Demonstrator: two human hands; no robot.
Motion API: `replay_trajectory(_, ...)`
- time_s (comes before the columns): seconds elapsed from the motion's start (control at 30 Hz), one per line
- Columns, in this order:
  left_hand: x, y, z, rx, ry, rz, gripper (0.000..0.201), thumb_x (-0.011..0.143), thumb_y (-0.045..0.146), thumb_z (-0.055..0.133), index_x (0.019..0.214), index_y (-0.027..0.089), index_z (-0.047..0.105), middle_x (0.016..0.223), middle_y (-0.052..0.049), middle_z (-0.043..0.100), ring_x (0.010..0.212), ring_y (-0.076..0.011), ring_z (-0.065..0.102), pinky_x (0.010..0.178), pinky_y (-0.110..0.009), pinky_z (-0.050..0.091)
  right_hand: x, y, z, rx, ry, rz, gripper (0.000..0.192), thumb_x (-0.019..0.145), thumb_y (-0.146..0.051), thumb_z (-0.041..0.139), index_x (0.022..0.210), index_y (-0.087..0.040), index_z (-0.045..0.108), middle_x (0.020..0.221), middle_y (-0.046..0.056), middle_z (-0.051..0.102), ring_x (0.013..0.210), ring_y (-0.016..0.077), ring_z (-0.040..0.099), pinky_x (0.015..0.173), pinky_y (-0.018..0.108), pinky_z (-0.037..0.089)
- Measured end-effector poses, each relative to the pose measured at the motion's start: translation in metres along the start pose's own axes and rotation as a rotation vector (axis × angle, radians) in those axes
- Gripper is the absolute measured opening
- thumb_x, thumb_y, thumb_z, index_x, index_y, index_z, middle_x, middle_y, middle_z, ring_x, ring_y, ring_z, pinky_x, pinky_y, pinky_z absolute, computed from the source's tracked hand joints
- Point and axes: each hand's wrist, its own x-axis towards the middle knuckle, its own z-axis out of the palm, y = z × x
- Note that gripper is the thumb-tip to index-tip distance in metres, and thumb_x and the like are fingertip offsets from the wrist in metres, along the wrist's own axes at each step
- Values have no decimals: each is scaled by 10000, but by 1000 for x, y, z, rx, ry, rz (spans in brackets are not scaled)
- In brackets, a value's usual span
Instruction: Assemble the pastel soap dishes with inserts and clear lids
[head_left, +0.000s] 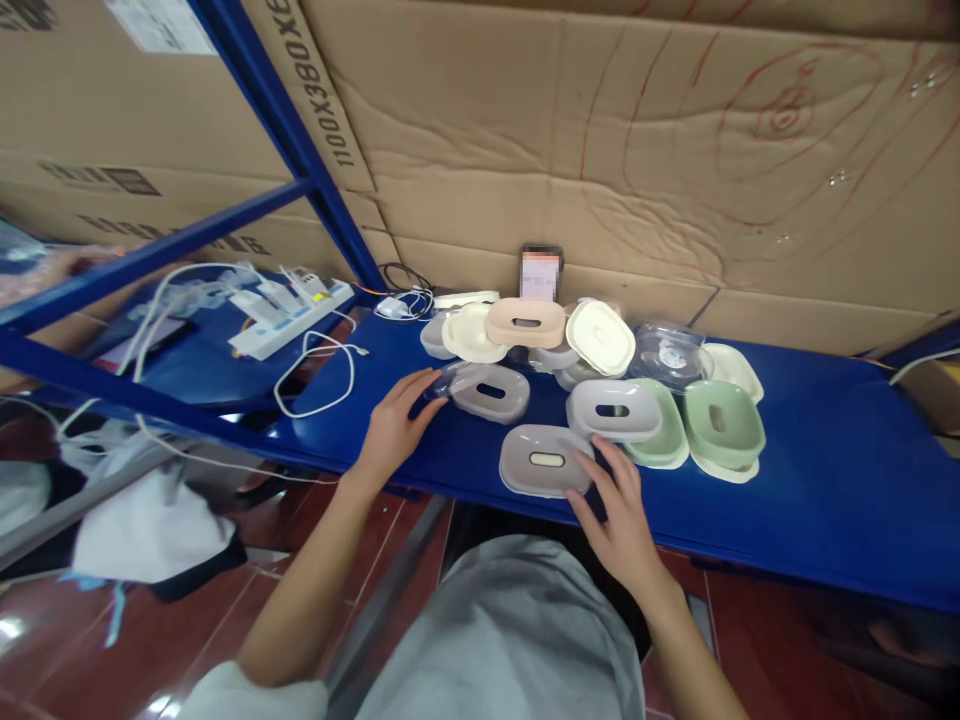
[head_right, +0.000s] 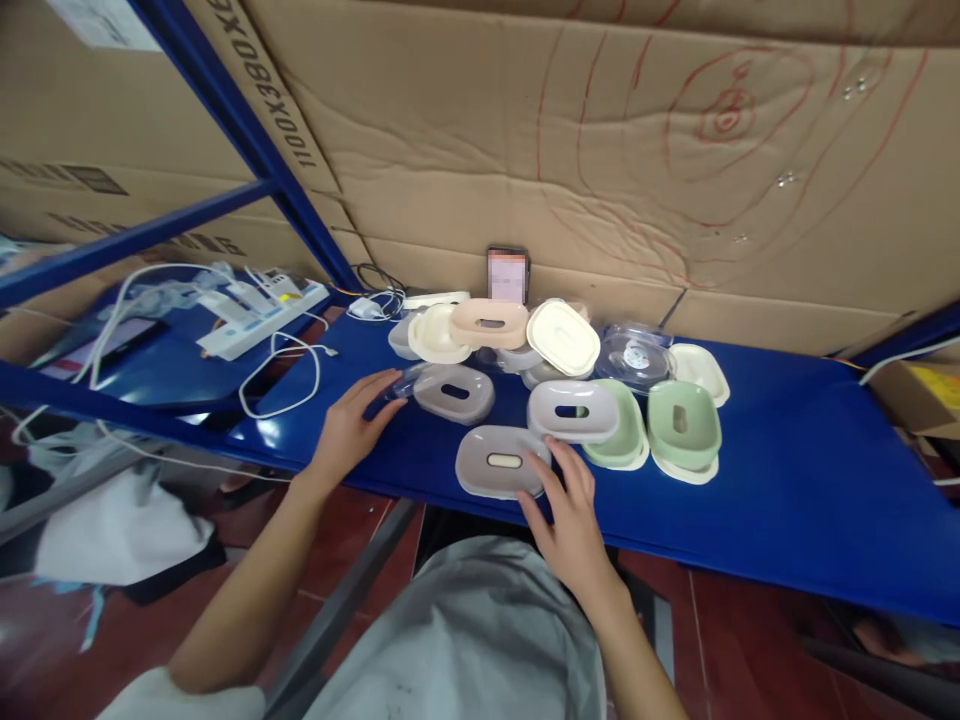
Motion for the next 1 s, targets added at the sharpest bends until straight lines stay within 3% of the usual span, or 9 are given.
replay_trajectory(0.13, -27, 26, -17, -20, 59, 18, 385, 1048, 434, 679, 1400, 281, 700, 1448, -87, 706, 1305, -295, 709, 1169, -506, 565, 4, 1, -4, 38, -81, 27, 598, 1092, -337, 577, 1662, -372, 397, 1764, 101, 351, 1599, 338, 407, 1260, 583, 419)
replay_trajectory(0.23, -45, 46, -20, -43, 101, 77, 407, 1027, 338, 724, 1432, 322, 682, 1480, -72, 683, 1309, -294, 706, 1145, -511, 591, 9, 1, -6, 68, -126, 71, 630, 1094, -374, 577, 1685, -356, 360, 1781, 116, 320, 1618, 340, 384, 1266, 578, 422)
replay_trajectory(0.43, -62, 70, 14, -191, 147, 182, 560, 983, 216, 777, 1497, 379, 628, 1484, -72, 666, 1290, -290, 725, 1061, -476, 663, 11, 2, -5, 126, -103, 126, 715, 1069, -391, 631, 1707, -322, 315, 1742, 146, 390, 1606, 325, 412, 1256, 538, 465)
replay_trajectory(0.6, -58, 82, 33, -278, -37, 366, 525, 1018, 222, 733, 1519, 317, 606, 1548, -117, 620, 1386, -295, 675, 1106, -449, 640, 6, 0, -4, 64, -38, 25, 833, 1039, -367, 689, 1735, -360, 231, 1807, 146, 226, 1644, 368, 325, 1239, 580, 478)
replay_trajectory(0.67, -53, 86, 34, -257, -103, 441, 506, 1028, 234, 723, 1517, 281, 603, 1552, -136, 623, 1415, -290, 652, 1151, -468, 602, 5, -1, -4, 36, -57, -29, 745, 1043, -330, 684, 1698, -392, 335, 1805, 119, 239, 1645, 365, 323, 1244, 585, 473)
replay_trajectory(0.77, -46, 88, 32, -153, -158, 503, 565, 1015, 316, 755, 1547, 271, 571, 1549, -141, 638, 1458, -311, 614, 1275, -590, 441, 5, -1, -4, 25, -41, -42, 651, 1038, -313, 694, 1638, -388, 453, 1724, 109, 408, 1617, 347, 382, 1251, 598, 465)
replay_trajectory(0.87, -44, 86, 30, -43, -189, 494, 645, 1009, 378, 764, 1597, 281, 517, 1579, -145, 618, 1495, -330, 574, 1343, -644, 262, 6, -3, -3, -9, -37, -34, 653, 1030, -339, 709, 1636, -369, 466, 1678, 115, 472, 1615, 360, 378, 1247, 636, 458)
replay_trajectory(1.0, -42, 75, 25, -11, -224, 452, 811, 968, 510, 787, 1657, 267, 434, 1599, -181, 590, 1508, -367, 552, 1346, -680, 156, 6, -5, -4, -60, -94, -54, 676, 1054, -322, 668, 1676, -357, 406, 1680, 116, 486, 1634, 358, 345, 1241, 640, 468)
